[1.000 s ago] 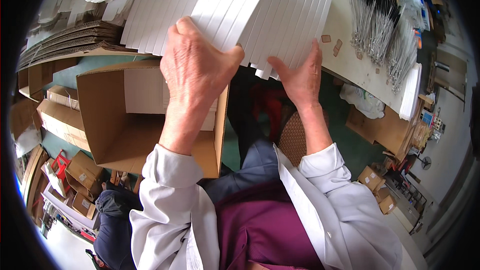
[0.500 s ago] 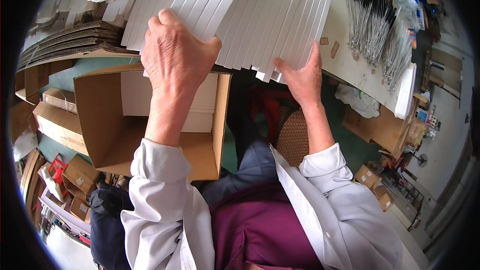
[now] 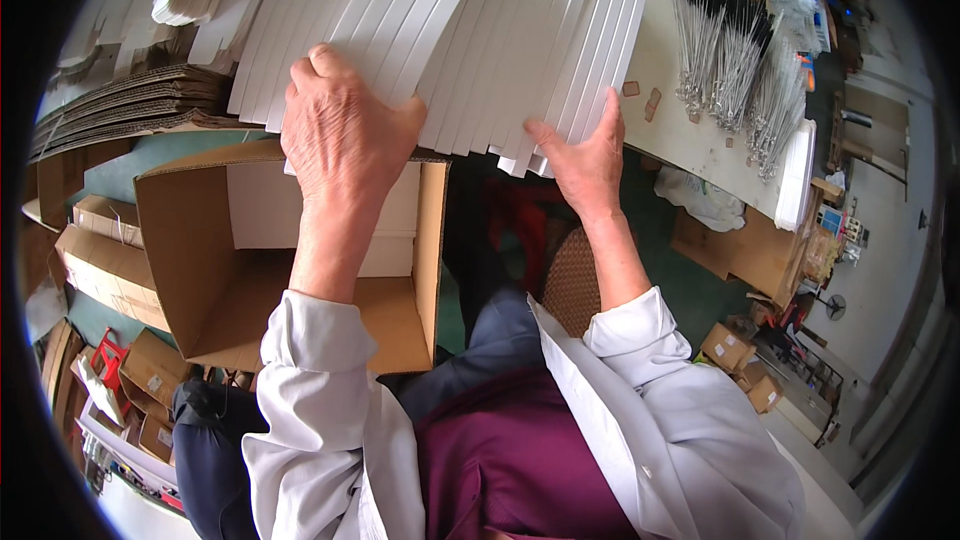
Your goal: The person packs white rectangular components into a cardboard shipping box by hand.
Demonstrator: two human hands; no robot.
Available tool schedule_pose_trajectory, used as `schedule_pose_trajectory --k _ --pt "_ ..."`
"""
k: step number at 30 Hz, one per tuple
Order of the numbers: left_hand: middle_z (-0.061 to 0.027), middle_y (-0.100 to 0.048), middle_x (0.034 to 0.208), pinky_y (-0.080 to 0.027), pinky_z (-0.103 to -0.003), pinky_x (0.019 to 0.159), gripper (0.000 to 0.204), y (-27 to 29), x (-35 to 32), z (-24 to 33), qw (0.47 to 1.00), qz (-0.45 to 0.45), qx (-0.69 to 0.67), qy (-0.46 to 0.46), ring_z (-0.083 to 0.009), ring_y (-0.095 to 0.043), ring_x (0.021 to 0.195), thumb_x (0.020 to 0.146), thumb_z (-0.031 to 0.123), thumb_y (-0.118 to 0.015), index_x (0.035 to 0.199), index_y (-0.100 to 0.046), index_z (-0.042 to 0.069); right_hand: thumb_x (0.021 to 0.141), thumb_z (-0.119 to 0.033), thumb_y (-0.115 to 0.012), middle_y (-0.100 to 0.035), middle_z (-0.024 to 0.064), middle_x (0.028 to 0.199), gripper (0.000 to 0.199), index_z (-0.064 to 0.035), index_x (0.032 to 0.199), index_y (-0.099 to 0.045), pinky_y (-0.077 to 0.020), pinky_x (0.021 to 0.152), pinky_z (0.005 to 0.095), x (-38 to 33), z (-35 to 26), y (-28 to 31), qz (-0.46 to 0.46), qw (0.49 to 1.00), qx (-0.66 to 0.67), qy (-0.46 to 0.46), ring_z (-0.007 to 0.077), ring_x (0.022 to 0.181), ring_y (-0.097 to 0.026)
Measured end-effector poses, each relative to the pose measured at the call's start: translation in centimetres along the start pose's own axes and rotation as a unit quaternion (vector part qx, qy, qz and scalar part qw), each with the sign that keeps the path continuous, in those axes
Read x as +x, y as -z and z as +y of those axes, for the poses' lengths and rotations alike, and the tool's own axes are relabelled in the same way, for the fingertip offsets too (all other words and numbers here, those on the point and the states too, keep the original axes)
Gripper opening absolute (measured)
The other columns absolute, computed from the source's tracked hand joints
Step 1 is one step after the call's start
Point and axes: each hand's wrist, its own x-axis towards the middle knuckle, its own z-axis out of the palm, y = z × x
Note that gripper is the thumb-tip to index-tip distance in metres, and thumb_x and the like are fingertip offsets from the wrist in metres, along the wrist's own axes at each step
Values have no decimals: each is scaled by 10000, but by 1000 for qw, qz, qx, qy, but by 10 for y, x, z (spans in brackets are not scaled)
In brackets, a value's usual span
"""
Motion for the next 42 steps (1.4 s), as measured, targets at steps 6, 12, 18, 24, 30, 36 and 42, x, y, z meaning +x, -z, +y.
schedule_pose_trajectory --k 6,12,18,24,30,36,42 --pt "-236 -590 1100 -560 -439 852 731 -1 0 1 1000 -9 7 9 -372 -639 1026 686 316 -835 1189 -513 -105 743 -419 -849 -332 275 1500 1130 36 1532 -181 -356 1145 462 3 13 3 -12 999 29 10 398 1415 -349" --pt "-228 -587 1106 -555 -439 867 730 0 0 3 1000 -8 8 6 -362 -629 1048 692 329 -842 1185 -506 -91 756 -394 -832 -324 284 1511 1100 40 1533 -185 -346 1151 459 4 9 7 -17 999 41 4 402 1417 -349" --pt "-217 -584 1100 -557 -439 867 729 0 0 2 1000 -10 11 5 -354 -626 1049 693 330 -843 1185 -503 -86 750 -370 -816 -370 297 1488 1063 76 1513 -226 -340 1155 454 8 12 9 -13 998 59 14 401 1404 -374" --pt "-216 -584 1095 -559 -438 865 736 -1 0 1 1000 -1 12 -1 -352 -626 1049 690 326 -844 1193 -504 -90 733 -320 -804 -383 294 1484 1045 80 1510 -233 -344 1156 442 10 10 13 -4 999 47 3 397 1400 -387" --pt "-217 -585 1097 -560 -436 861 724 -4 -1 -2 1000 10 11 -1 -354 -630 1040 687 319 -843 1184 -509 -89 734 -298 -787 -412 274 1484 1011 69 1513 -256 -347 1152 432 14 16 19 2 1000 20 0 370 1388 -418" --pt "-214 -584 1090 -558 -436 855 689 -5 -2 -1 1000 10 6 -3 -356 -630 1028 673 299 -838 1154 -515 -75 765 -324 -753 -368 275 1496 986 69 1512 -243 -351 1154 443 13 13 17 -12 1000 2 -15 393 1401 -387" --pt "-213 -581 1093 -551 -447 866 673 -3 -3 -2 1000 16 3 -2 -360 -627 1026 671 291 -833 1144 -517 -68 770 -460 -792 -357 290 1489 1063 85 1501 -246 -355 1149 451 13 11 10 1 998 -60 7 409 1403 -369"
